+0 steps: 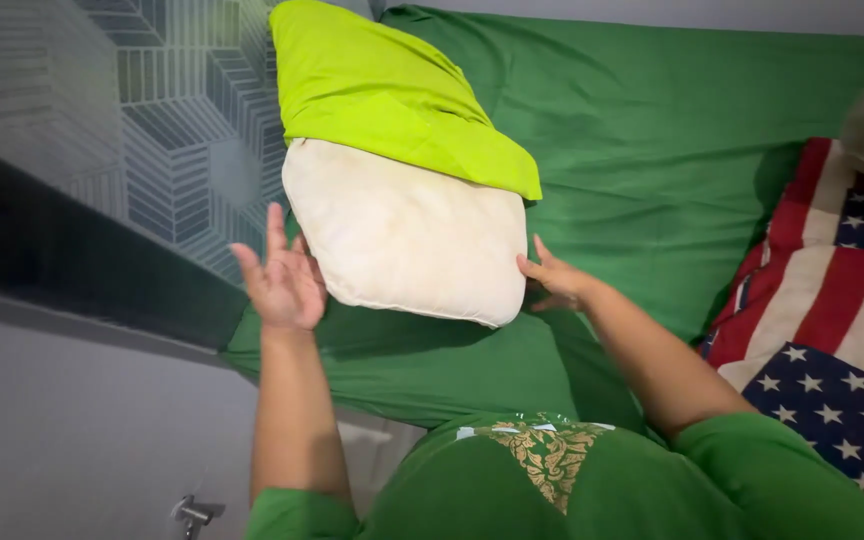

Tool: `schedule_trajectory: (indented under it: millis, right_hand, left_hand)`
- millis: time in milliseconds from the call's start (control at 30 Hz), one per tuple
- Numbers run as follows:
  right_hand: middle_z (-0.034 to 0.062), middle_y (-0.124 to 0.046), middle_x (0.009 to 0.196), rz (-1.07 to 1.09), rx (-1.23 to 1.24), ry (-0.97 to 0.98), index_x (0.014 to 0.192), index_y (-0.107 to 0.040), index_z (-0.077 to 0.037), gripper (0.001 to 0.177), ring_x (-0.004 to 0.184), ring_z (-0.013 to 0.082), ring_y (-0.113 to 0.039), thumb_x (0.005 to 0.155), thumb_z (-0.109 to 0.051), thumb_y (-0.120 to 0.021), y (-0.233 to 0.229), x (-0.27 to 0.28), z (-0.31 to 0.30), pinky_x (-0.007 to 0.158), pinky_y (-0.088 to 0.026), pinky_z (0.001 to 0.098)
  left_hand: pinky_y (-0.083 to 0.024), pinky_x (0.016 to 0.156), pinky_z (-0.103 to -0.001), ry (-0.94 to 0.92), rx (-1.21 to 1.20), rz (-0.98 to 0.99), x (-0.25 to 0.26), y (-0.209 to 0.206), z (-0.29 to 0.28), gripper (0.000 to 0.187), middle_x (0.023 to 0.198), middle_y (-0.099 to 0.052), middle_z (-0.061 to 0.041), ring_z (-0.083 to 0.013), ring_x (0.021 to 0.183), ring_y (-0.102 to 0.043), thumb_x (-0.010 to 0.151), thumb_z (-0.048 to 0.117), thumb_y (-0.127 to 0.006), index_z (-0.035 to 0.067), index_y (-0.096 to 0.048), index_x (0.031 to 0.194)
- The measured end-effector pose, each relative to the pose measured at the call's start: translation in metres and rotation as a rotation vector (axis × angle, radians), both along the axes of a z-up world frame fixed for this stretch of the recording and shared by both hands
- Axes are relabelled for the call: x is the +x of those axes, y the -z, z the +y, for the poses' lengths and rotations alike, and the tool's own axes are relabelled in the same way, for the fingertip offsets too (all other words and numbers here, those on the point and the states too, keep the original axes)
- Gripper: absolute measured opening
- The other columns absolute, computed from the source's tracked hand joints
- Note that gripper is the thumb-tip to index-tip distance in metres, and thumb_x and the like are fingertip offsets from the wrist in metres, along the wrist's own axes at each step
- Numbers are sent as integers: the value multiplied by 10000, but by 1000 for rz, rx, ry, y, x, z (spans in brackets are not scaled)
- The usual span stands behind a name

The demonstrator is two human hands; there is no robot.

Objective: The person places a lime green pillowcase over a white pillow on a green bedsheet, aligns the corners, and tucks the pillow inside. The person then smooths the pillowcase and places a second pillow with an American flag pattern on the bed.

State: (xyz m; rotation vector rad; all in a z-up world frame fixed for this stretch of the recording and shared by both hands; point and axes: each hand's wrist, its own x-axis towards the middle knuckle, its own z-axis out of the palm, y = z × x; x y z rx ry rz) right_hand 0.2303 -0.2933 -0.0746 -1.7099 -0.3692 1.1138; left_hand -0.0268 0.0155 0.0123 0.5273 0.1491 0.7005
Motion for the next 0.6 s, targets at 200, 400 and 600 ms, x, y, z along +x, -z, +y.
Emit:
schedule_trajectory:
  millis: [200, 400, 600]
  right_hand:
    - [299, -366, 1601, 222, 171, 312, 1656, -98, -190, 971, 1456, 497, -403, 967, -728, -518, 16, -10, 53, 1079, -373, 770]
    - [213, -745, 919, 86, 261, 587, 1197, -686, 59, 472, 788, 291, -746, 915, -305, -789, 57, 42, 61, 694, -592, 483]
    - [121, -649, 846, -720, 6, 513, 1011, -683, -108, 380, 831, 284, -652, 844, -363, -910, 42, 115, -18, 696, -499, 384]
  left_hand:
    - [-351, 1221, -571, 27, 578, 311, 2, 23, 15, 886, 1664, -293, -166, -358, 1472, -404, 981, 312, -655, 426, -54, 1621]
    - [-385, 1160, -478, -63, 558, 660, -3, 70, 12, 854, 1576, -431, -230, -338, 1398, -448, 819, 83, -584, 223, -311, 1617]
    - [-436, 1123, -530, 80, 674, 801, 1, 154, -8, 1073, 1491, -517, -205, -392, 1335, -528, 642, -65, -697, 201, -312, 1608]
